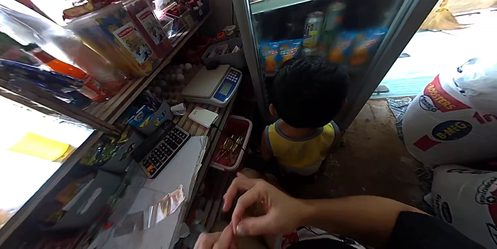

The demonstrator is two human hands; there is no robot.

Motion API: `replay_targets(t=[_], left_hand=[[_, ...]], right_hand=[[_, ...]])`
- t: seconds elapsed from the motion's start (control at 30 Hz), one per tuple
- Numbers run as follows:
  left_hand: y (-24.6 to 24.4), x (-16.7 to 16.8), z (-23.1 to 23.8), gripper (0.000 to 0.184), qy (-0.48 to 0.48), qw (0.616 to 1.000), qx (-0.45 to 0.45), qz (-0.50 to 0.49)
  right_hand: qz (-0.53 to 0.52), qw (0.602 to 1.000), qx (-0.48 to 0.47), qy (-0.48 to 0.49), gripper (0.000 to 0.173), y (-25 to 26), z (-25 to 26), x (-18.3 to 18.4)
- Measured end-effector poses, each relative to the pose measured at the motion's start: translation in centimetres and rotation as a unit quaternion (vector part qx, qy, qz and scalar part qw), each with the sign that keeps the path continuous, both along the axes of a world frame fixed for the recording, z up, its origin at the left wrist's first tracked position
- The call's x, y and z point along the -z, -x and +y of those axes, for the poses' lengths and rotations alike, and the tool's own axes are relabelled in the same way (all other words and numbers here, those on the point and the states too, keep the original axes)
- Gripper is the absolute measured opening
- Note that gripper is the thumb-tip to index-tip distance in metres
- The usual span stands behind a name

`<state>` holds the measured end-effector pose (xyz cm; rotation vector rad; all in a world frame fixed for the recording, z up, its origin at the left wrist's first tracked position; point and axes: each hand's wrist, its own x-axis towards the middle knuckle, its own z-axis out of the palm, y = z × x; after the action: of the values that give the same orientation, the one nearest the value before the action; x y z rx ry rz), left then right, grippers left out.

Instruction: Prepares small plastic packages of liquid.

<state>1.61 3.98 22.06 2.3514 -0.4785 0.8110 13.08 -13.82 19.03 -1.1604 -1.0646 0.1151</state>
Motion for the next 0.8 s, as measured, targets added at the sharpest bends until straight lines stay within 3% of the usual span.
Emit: replay_targets(t=[0.1, 0.17, 0.23, 0.27, 0.33, 0.4, 0.47, 0.53, 0.63, 0.8], left_hand=[[-1.4, 2.9, -3.4, 0.016, -0.101, 0.987, -0.122, -0.021], [-2.6, 4.6, -4.5, 0.019, -0.120, 0.982, -0.145, 0.018], [-3.5, 6.1, -4.7, 0.019, -0.048, 0.987, -0.112, 0.101], [-3.8, 6.9, -4.5, 0.018, 0.036, 0.984, -0.081, 0.158], [-4.1, 8.2, -4.2, 0.017, 0.253, 0.928, -0.020, 0.273], [-4.3, 9.0, -4.2, 0.024, 0.428, 0.832, 0.001, 0.354], [-4.4, 9.2, -4.5, 0.029, 0.521, 0.756, -0.007, 0.396], [-4.5, 9.5, -4.8, 0.029, 0.561, 0.720, -0.021, 0.409], [-4.7, 10.4, -5.1, 0.027, 0.554, 0.736, -0.025, 0.387], [-4.8, 11.9, -5.4, 0.016, 0.381, 0.878, -0.070, 0.282]], right_hand=[[0.043, 0.991, 0.123, 0.032, 0.013, 0.3, -1.5, 4.1], [0.037, 0.982, 0.180, 0.044, 0.010, 0.2, -1.8, 6.4], [0.006, 0.976, 0.208, 0.057, 0.010, -0.1, -2.0, 8.4], [-0.015, 0.974, 0.219, 0.063, 0.010, -0.3, -2.2, 9.3], [-0.046, 0.970, 0.230, 0.071, 0.009, -0.5, -2.5, 10.2], [-0.075, 0.966, 0.237, 0.075, 0.008, -0.6, -2.8, 10.6], [-0.119, 0.956, 0.257, 0.077, 0.009, -0.8, -2.9, 11.1], [-0.150, 0.947, 0.272, 0.081, 0.010, -1.0, -2.8, 11.7], [-0.139, 0.947, 0.271, 0.101, 0.012, -1.2, -2.4, 12.4], [-0.030, 0.957, 0.235, 0.167, 0.013, -1.0, -1.7, 12.2]])
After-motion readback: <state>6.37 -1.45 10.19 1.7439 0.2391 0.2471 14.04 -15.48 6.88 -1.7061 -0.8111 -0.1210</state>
